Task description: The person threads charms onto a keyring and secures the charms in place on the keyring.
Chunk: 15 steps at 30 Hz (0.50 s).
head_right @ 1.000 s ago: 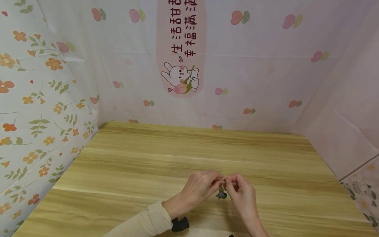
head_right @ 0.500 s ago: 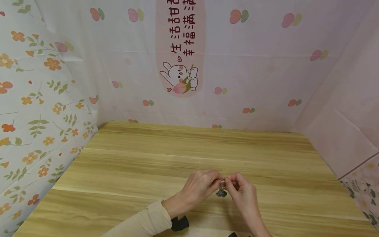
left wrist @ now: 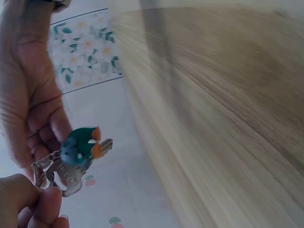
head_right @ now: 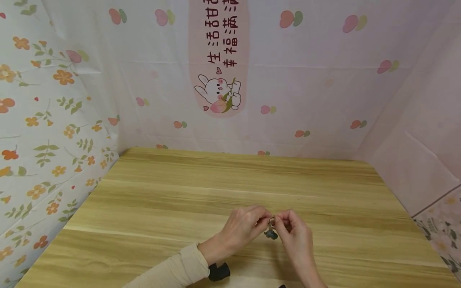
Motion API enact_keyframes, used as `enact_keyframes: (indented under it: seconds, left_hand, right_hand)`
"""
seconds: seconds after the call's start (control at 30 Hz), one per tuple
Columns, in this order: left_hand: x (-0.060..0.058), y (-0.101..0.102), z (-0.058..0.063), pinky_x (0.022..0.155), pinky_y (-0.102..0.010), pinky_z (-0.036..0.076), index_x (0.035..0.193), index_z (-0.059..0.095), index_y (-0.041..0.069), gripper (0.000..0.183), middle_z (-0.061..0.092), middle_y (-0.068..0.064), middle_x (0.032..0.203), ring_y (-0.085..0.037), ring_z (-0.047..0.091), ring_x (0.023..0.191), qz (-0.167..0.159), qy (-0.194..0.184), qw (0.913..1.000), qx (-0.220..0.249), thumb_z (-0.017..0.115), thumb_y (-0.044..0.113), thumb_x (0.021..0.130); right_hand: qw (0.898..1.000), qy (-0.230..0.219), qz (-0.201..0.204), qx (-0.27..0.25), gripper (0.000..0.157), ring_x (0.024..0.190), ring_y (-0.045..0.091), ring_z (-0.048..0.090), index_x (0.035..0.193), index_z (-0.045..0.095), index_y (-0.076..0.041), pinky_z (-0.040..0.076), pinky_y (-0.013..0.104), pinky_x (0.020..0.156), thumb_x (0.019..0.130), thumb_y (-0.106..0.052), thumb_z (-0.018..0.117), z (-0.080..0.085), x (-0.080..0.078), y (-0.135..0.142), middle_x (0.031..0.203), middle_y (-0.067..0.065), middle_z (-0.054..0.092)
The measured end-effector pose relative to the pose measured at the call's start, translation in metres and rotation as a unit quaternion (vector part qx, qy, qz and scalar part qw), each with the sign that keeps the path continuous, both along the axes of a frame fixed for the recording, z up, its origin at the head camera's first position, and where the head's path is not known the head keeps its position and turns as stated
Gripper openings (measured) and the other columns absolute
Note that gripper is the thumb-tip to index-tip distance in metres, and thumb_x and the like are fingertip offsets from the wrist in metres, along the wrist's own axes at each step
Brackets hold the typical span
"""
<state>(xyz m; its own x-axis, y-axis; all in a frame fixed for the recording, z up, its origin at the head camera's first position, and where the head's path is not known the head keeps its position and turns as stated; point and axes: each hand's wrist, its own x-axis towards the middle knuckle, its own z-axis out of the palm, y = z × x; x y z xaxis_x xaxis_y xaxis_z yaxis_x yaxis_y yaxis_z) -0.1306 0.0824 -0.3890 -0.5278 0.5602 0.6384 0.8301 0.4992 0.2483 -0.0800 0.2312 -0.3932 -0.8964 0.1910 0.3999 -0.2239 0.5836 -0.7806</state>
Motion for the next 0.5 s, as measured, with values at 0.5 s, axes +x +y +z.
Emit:
enact_keyframes:
  seconds: [0.5]
  left_hand:
    - [0.0013, -0.0002, 0.0073, 0.048, 0.001, 0.022, 0.082, 0.074, 0.014, 0.008, 0.07, 0.007, 0.073, 0.009, 0.038, 0.055, 0.005, -0.051, 0.9987, -0.004, 0.07, 0.012, 0.089]
  right_hand:
    - [0.999, 0.028, 0.025, 0.008, 0.006, 0.07, -0.009, 0.061, 0.086, 0.061, 0.003, 0.052, 0.011, 0.063, 0.089, 0.007, 0.062, 0.0005, 0.0014, 0.0052, 0.075, -0.019, 0.064]
